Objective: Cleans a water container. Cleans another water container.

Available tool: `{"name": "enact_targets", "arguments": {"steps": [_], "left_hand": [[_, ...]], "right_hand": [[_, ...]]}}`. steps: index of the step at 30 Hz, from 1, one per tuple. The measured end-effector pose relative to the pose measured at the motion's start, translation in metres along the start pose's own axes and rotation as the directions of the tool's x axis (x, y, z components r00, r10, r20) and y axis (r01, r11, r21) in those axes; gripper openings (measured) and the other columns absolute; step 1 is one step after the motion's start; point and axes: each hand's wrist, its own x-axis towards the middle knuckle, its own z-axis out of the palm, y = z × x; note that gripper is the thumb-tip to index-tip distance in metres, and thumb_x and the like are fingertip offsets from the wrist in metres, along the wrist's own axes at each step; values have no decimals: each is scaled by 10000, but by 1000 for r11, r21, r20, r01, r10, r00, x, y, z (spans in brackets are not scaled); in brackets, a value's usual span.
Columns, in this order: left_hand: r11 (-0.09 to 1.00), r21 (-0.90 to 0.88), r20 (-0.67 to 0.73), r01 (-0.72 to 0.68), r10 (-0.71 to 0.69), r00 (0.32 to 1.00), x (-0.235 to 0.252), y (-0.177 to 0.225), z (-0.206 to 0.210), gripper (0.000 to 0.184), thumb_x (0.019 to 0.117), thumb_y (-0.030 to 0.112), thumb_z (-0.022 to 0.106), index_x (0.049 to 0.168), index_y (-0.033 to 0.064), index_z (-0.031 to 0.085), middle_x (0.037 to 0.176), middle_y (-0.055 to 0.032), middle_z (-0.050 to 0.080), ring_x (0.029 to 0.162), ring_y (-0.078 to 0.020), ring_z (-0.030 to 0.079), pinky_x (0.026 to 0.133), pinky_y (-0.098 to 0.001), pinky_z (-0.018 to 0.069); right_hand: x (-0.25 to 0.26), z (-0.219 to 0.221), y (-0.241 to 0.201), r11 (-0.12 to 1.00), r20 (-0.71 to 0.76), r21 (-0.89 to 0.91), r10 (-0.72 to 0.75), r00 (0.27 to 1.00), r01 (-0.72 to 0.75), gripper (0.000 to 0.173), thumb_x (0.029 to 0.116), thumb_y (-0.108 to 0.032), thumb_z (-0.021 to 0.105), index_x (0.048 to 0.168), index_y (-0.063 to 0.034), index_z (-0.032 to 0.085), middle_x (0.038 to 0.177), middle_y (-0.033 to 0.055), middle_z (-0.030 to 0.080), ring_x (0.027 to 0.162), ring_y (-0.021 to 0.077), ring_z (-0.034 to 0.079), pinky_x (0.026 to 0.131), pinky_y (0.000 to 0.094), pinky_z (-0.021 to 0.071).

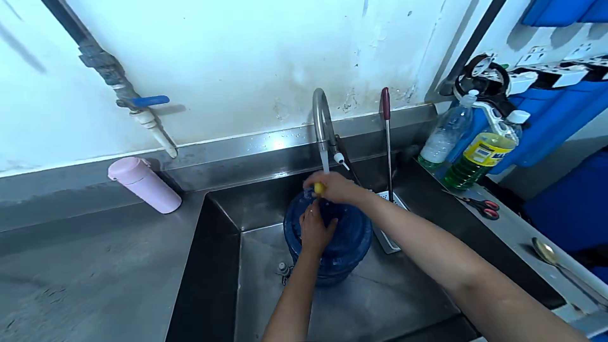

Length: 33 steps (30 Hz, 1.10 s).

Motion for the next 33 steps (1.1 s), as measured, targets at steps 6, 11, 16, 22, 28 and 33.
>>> {"name": "enact_targets", "arguments": {"steps": [6,11,16,22,28,33], "left_hand": [[997,-4,-164,77,-77,983,-7,9,12,771,882,212,778,1466,-143,421,1444,-354,512,1366,-499,485,1153,-647,302],[967,-51,16,249,-249,968,15,22,-6,939,810,156,854,1546,-77,318,1431,-366,500,1357,-516,474,1131,-666,338],[948,-316,-47,43,-61,997,35,46,-36,732,878,120,717,1469,-115,356,1327,-299,572,1197,-306,589,1019,-430,481],[980,180,-148,-83,111,983,44,129,-6,508,906,186,740,1306,-94,598,1440,-369,479,1364,-550,432,1104,-674,352],[974,170,276,-149,98,956,-5,175,89,429,906,172,741,1282,-19,665,1500,-283,482,1408,-473,434,1127,-644,351],[985,119,472,-128,57,880,-26,181,133,462,904,204,750,1308,8,645,1536,-263,445,1433,-432,415,1139,-602,346]], "right_hand": [[-41,10,42,962,-213,252,164,963,-108,324,1025,-231,640,1133,74,649,1008,229,668,941,326,639,888,511,506],[-138,15,129,916,-115,234,359,926,-326,459,1002,-305,673,1222,96,630,1127,291,663,1062,395,640,982,546,477],[-209,-154,206,965,-684,-49,157,712,-259,491,958,-213,719,1350,53,590,1319,322,594,1237,502,565,1046,658,438],[-214,-264,250,843,-699,-165,267,664,-513,510,923,-204,774,1371,-19,612,1477,335,460,1338,626,395,963,801,372],[-142,-279,237,875,-671,-157,246,700,-458,593,959,-199,722,1496,-77,502,1601,250,359,1428,554,334,1029,746,352],[-103,-277,241,862,-508,-195,319,800,-467,501,931,-162,739,1380,-3,586,1466,332,465,1301,526,513,1020,687,439]]}}
